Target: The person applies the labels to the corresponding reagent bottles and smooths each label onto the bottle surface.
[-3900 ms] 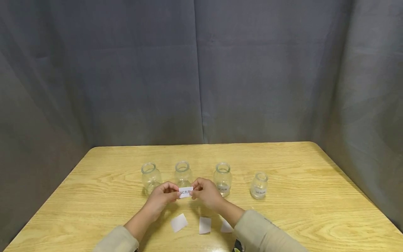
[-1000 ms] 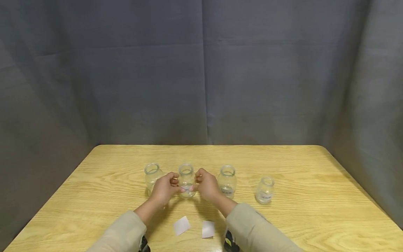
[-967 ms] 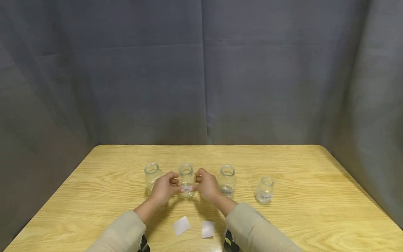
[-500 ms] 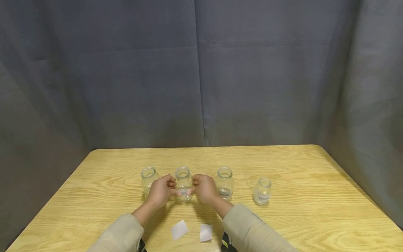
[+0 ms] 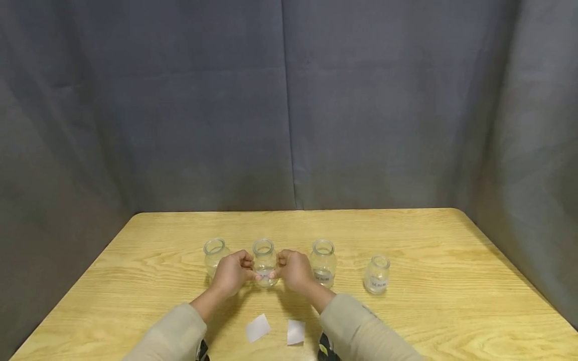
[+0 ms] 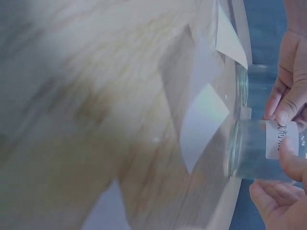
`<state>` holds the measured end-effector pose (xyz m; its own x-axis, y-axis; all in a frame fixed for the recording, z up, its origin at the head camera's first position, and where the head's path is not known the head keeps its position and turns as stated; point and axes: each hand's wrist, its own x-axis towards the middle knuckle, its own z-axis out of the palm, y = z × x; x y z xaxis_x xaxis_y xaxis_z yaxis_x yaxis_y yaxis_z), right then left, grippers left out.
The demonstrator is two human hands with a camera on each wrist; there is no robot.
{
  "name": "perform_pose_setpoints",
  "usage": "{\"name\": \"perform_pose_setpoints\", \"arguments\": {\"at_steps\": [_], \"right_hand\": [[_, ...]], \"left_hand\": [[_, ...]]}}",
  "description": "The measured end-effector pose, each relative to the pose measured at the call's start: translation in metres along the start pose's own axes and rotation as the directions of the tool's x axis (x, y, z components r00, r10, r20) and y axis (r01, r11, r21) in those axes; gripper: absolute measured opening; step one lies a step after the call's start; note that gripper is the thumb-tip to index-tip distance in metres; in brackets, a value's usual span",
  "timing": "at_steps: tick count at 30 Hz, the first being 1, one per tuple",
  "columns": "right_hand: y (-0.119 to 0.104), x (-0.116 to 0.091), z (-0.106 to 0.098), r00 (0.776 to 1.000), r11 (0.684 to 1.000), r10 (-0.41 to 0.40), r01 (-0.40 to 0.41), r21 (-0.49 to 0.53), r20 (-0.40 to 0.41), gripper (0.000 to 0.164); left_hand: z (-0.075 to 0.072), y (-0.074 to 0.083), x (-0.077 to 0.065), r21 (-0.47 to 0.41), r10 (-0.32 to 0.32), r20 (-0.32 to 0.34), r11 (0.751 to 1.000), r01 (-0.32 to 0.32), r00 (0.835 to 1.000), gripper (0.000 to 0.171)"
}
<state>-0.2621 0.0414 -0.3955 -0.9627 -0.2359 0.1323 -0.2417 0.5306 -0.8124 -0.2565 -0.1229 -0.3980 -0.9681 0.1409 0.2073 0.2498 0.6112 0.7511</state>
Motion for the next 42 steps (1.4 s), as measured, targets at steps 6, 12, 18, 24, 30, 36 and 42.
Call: {"name": "perform_pose_setpoints", "arguments": {"at_steps": [6, 12, 18, 24, 30, 36, 42], "right_hand": [[-0.002, -0.003, -0.006, 0.998, 0.995, 0.034, -0.039, 0.088, 0.053, 0.054], [-0.003, -0.006, -0.009, 0.998, 0.991, 0.059, -0.063, 0.116, 0.037, 0.052], [-0.001, -0.013, -0.01, 0.996, 0.989, 0.088, -0.091, 0.118, 0.031, 0.047], [-0.001, -0.02, -0.014, 0.995, 0.994, 0.046, -0.055, 0.095, 0.088, 0.042], [-0.001, -0.034, -0.025, 0.988, 0.995, -0.024, 0.009, 0.104, 0.15, 0.039], [0.001, -0.051, -0.043, 0.981, 0.992, -0.042, 0.018, 0.129, 0.187, 0.039], [0.006, -0.065, -0.059, 0.982, 0.996, -0.018, 0.001, 0.089, 0.188, 0.04]], "left_hand": [[0.001, 0.005, 0.001, -0.04, -0.026, 0.023, 0.999, 0.027, 0.999, 0.038], [0.002, 0.009, 0.001, -0.104, -0.08, 0.017, 0.991, 0.081, 0.997, 0.042], [0.003, 0.007, -0.004, -0.115, -0.112, 0.036, 0.987, 0.115, 0.993, 0.045], [0.0, 0.005, -0.012, -0.152, -0.152, 0.033, 0.976, 0.156, 0.988, 0.046], [-0.005, 0.012, -0.022, -0.164, -0.189, 0.022, 0.968, 0.191, 0.982, 0.039], [-0.003, 0.023, -0.031, -0.194, -0.173, 0.038, 0.965, 0.177, 0.984, 0.031], [0.002, 0.035, -0.038, -0.252, -0.139, 0.092, 0.955, 0.158, 0.986, 0.028]]}}
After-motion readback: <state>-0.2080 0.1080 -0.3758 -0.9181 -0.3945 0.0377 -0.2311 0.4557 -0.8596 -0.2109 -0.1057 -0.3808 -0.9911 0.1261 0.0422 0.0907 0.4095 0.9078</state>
